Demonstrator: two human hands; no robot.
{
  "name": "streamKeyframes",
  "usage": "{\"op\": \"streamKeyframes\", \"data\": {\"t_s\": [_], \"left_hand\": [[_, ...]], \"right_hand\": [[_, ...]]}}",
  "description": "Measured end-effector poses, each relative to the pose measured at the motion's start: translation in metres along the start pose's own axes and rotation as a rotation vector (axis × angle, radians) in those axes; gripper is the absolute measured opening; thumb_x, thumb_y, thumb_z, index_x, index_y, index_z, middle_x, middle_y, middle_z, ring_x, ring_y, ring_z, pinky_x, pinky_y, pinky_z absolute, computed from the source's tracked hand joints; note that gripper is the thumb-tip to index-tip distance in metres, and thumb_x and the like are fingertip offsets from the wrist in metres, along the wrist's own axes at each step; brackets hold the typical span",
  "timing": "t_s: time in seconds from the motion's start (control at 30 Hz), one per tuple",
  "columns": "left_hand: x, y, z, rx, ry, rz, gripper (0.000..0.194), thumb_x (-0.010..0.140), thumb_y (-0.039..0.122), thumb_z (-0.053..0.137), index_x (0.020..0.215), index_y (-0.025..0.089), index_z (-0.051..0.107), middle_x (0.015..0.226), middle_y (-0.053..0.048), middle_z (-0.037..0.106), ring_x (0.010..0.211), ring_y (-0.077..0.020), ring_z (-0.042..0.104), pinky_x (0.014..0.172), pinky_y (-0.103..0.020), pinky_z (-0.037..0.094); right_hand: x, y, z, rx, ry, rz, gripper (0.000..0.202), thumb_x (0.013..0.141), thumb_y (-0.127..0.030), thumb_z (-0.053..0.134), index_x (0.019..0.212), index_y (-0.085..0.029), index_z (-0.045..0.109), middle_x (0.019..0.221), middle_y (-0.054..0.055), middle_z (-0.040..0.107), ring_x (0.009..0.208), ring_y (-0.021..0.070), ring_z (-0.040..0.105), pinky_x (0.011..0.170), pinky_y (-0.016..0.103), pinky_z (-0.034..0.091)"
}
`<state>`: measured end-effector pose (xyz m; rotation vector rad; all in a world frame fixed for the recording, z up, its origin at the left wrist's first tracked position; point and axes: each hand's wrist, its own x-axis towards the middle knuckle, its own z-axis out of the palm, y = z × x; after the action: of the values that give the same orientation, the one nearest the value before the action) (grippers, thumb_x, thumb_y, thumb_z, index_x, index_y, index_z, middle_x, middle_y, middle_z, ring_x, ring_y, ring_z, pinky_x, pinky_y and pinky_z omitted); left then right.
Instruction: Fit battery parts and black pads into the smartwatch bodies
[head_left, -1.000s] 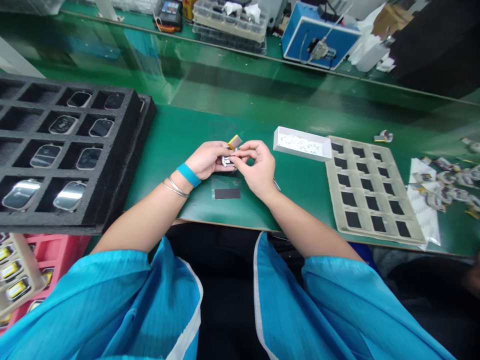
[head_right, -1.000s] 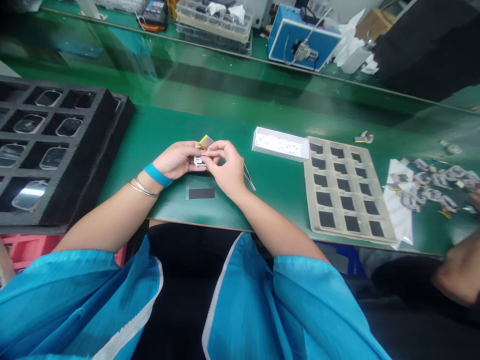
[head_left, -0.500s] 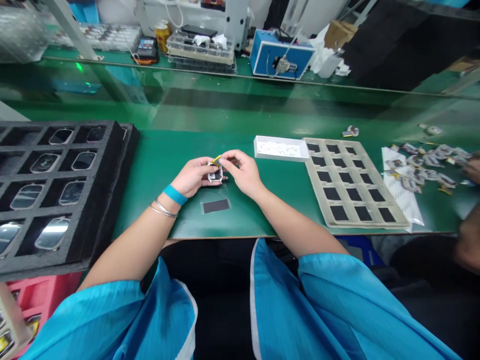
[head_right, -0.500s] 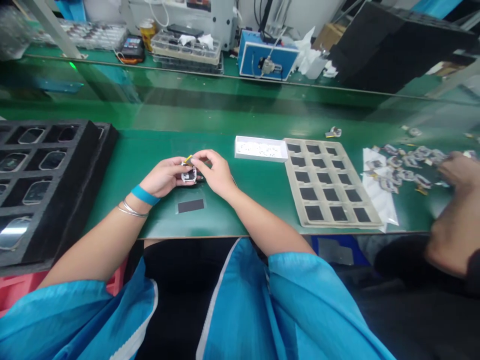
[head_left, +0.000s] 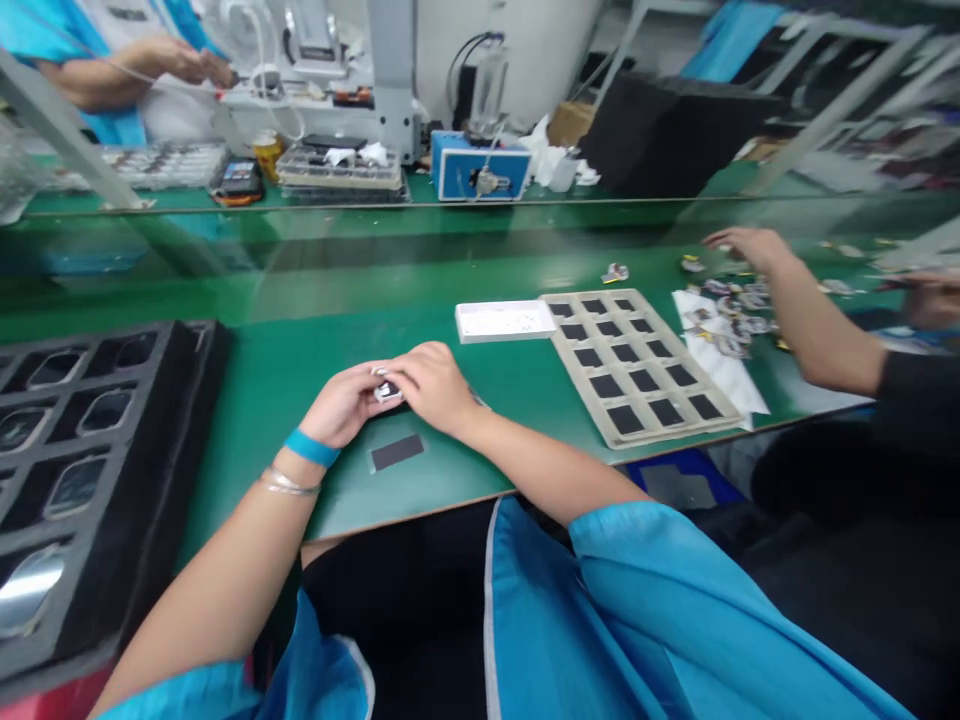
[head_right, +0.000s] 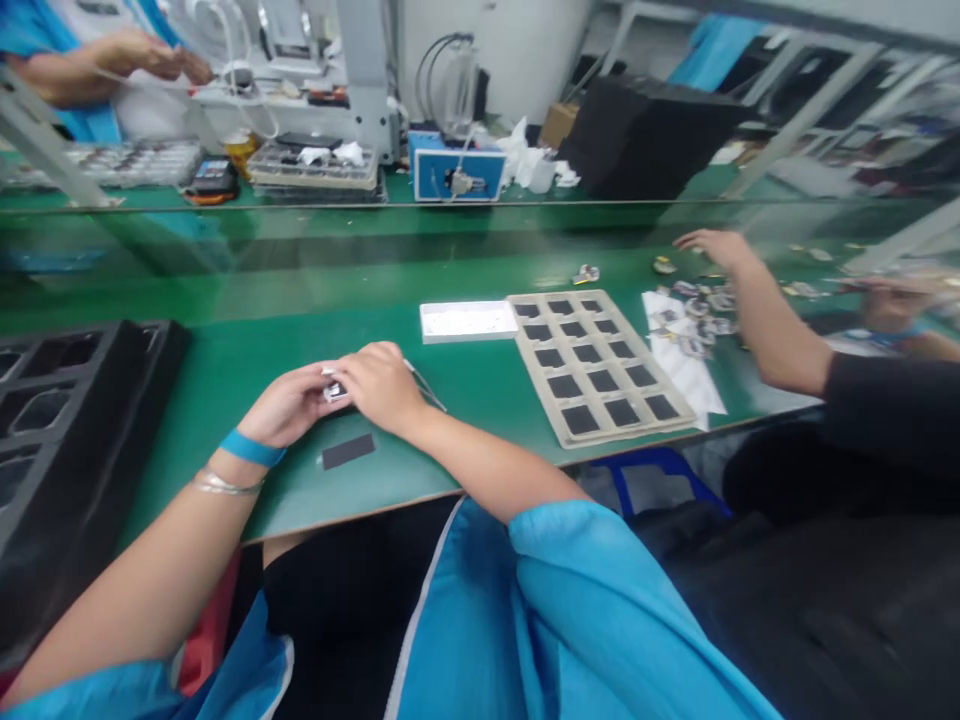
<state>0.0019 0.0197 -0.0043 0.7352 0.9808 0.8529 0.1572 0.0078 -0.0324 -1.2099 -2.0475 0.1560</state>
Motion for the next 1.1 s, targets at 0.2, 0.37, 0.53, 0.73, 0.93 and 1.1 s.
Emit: {"op": "streamKeyframes", "data": {"t_s": [0.2,0.37,0.53,0.73,0.93,1.1], "left_hand": [[0.006,0.004,-0.006,-0.083,0.023,-0.046,0.027,0.082,0.006,0.049,0.094,0.009,0.073,0.098,-0.013,0.075,0.08,-0.0177,0.073,0.073,-0.028,0.065],[0.01,-0.001,-0.012,0.014,-0.074,0.072,0.03,0.073,0.007,0.071,0.102,0.014,0.074,0.105,-0.01,0.076,0.083,-0.017,0.073,0.076,-0.025,0.064],[0.009,-0.005,-0.016,0.177,-0.149,0.167,0.051,0.059,0.033,0.091,0.104,0.016,0.074,0.102,-0.011,0.077,0.087,-0.022,0.074,0.078,-0.026,0.063],[0.012,-0.008,-0.021,0.303,-0.092,0.231,0.057,0.053,0.041,0.094,0.102,0.02,0.075,0.1,-0.006,0.078,0.086,-0.0192,0.074,0.079,-0.021,0.061],[0.014,-0.007,-0.026,0.371,-0.037,0.216,0.053,0.049,0.044,0.094,0.096,0.027,0.078,0.101,-0.002,0.078,0.092,-0.0204,0.073,0.081,-0.022,0.06],[0.012,-0.005,-0.024,0.437,-0.083,0.083,0.047,0.05,0.046,0.093,0.094,0.032,0.08,0.101,-0.001,0.078,0.098,-0.022,0.072,0.079,-0.02,0.06]], "right_hand": [[-0.001,0.006,0.002,-0.255,-0.101,-0.218,0.021,0.1,-0.018,0.05,0.104,-0.022,0.07,0.112,0.001,0.074,0.101,0.0175,0.06,0.115,0.044,0.031],[0.002,0.008,0.002,0.025,-0.052,-0.055,0.01,0.095,-0.023,0.061,0.094,-0.019,0.07,0.12,0.006,0.069,0.114,0.0175,0.058,0.109,0.037,0.042],[0.005,0.017,0.005,0.692,-0.18,0.303,0.057,0.08,-0.021,0.077,0.132,-0.02,0.053,0.132,0.011,0.059,0.114,0.0168,0.062,0.093,0.03,0.054],[0.002,0.009,0.002,0.757,-0.251,0.33,0.052,0.086,-0.019,0.069,0.135,-0.021,0.053,0.111,0.005,0.069,0.096,0.0157,0.067,0.087,0.028,0.055],[0.001,0.002,-0.006,0.642,-0.261,0.353,0.05,0.086,-0.021,0.067,0.135,-0.022,0.054,0.103,0.002,0.07,0.089,0.0146,0.067,0.084,0.025,0.053],[0.004,0.012,-0.008,0.722,-0.345,0.225,0.055,0.082,-0.026,0.074,0.133,-0.023,0.055,0.114,0.001,0.069,0.098,0.0153,0.066,0.083,0.021,0.051]]}}
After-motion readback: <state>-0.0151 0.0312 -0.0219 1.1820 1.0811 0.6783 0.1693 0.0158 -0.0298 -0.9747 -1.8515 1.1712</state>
